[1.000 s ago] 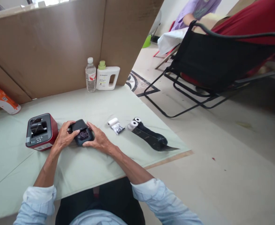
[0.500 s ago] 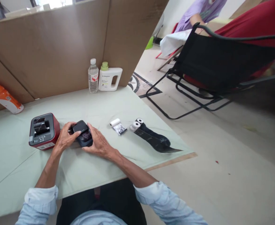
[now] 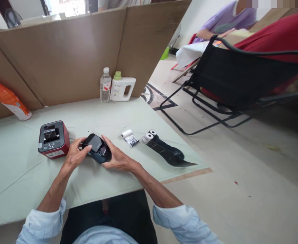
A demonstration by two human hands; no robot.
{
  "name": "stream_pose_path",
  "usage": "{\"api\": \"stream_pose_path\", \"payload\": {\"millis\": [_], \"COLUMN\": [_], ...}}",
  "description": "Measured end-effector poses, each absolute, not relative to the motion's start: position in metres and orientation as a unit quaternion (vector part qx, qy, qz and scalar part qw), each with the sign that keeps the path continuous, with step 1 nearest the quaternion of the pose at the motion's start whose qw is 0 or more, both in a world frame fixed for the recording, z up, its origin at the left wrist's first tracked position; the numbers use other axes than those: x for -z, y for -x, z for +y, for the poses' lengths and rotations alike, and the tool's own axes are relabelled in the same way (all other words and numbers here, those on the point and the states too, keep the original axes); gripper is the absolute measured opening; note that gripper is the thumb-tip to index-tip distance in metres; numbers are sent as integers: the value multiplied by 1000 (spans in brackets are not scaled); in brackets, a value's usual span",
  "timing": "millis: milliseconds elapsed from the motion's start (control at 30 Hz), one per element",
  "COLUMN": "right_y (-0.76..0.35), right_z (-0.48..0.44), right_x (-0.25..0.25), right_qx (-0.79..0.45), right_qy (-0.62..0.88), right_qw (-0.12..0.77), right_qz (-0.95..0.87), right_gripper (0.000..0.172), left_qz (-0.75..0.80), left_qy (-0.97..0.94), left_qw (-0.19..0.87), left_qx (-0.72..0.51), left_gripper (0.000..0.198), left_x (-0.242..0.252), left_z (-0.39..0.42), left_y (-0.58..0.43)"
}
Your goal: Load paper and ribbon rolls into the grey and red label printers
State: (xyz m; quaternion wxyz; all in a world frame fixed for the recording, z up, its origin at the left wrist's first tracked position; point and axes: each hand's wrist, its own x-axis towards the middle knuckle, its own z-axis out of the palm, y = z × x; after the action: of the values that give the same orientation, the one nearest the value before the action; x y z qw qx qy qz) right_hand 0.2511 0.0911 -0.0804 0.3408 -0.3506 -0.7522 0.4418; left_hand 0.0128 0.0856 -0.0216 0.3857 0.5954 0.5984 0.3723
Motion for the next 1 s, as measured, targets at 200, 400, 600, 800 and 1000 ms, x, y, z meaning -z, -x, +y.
{"api": "stream_pose_path", "payload": {"millis": [200,400,600,800,1000], "right_y": [-242,-231,-237,-243,-246], "right_z": [73,61,56,57,59], "right_x": [89,102,98,88,83], "right_qx": [-418,-409,-422,-446,-451], "right_qy": [393,419,426,413,389], "right_qw": [372,439,426,398,423], "right_qz": [-730,-682,-678,-688,-683], "right_gripper": [126,124,115,115,108], "left_qz": [566,564,551,542,505], "left_qy": [-618,-621,-606,-591,-601], "left_qw": [356,350,399,444,454], "left_qx": [-414,-417,-413,-399,-420], "left_gripper": [44,52,53,59,60], "left_x": [15,17,13,14,15], "left_z": [62,49,43,42,38], "left_y": [-23,-27,-22,-16,-15]}}
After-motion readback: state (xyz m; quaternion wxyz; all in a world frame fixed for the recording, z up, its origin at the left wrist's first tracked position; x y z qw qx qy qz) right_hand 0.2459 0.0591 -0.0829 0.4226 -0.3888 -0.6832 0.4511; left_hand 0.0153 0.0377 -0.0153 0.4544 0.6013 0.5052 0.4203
